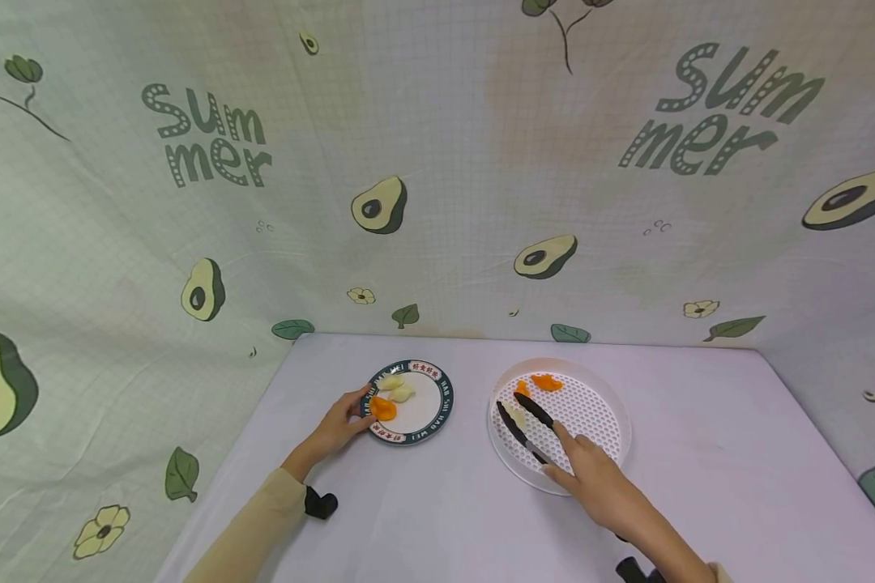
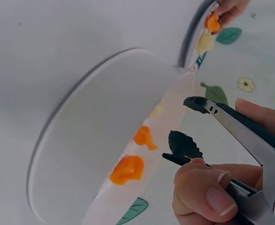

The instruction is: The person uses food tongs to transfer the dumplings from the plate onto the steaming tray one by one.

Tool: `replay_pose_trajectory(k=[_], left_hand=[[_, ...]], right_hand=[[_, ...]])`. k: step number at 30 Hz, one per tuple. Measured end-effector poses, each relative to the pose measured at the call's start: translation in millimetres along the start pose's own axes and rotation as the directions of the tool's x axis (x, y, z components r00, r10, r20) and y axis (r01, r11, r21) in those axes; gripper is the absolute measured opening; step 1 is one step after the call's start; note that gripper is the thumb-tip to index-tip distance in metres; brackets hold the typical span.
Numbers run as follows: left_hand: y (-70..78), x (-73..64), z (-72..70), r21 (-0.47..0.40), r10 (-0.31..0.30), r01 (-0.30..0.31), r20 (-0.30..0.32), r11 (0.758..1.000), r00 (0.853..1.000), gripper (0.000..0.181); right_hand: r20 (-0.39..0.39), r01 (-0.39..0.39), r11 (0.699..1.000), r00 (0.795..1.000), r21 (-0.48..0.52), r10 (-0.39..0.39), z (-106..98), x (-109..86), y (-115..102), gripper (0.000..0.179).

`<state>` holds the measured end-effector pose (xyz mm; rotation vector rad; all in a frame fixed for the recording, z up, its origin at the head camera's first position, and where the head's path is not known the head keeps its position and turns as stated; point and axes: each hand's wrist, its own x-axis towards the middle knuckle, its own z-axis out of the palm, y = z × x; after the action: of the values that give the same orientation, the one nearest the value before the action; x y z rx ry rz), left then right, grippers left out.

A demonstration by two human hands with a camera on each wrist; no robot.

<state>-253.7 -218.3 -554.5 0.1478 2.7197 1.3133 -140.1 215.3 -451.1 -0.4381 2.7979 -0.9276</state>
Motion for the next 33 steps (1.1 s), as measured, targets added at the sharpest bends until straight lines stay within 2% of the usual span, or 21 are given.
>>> replay_pose_trajectory(k=[8, 13, 16, 24, 33], left_hand=[[-2.1, 1.0, 1.0, -0.003, 0.006, -0.005, 0.0, 1.0, 1.0, 0.067], [-2.5, 0.5, 1.5, -0.008, -0.01, 0.01, 0.002, 1.0, 1.0, 0.068], [-2.8, 1.0, 1.1, -0.01, 0.002, -0.002, 0.004, 1.0, 1.0, 0.068], [-3.0, 2.0, -0.3, -0.017, 0.005, -0.005, 0.004, 1.0, 1.0, 0.068], [-3.9, 3.0, -1.4, -0.026, 0.009, -0.009, 0.009, 1.0, 1.0, 0.068]], right_hand=[[0.021, 0.066, 0.996, 0.998, 0.058, -0.067, 1.1, 18.2, -21.0, 0.073], [0.052, 0.1, 0.991, 0.993, 0.086, -0.105, 8.5, 34.1, -33.2, 0.072], [0.06, 0.139, 0.986, 0.988, 0.088, -0.145, 14.3, 44.6, -39.2, 0.071], [0.148, 0.249, 0.963, 0.954, 0.1, -0.262, 35.0, 75.8, -52.2, 0.072], [0.218, 0.293, 0.952, 0.927, 0.086, -0.305, 59.5, 106.1, -66.0, 0.07]])
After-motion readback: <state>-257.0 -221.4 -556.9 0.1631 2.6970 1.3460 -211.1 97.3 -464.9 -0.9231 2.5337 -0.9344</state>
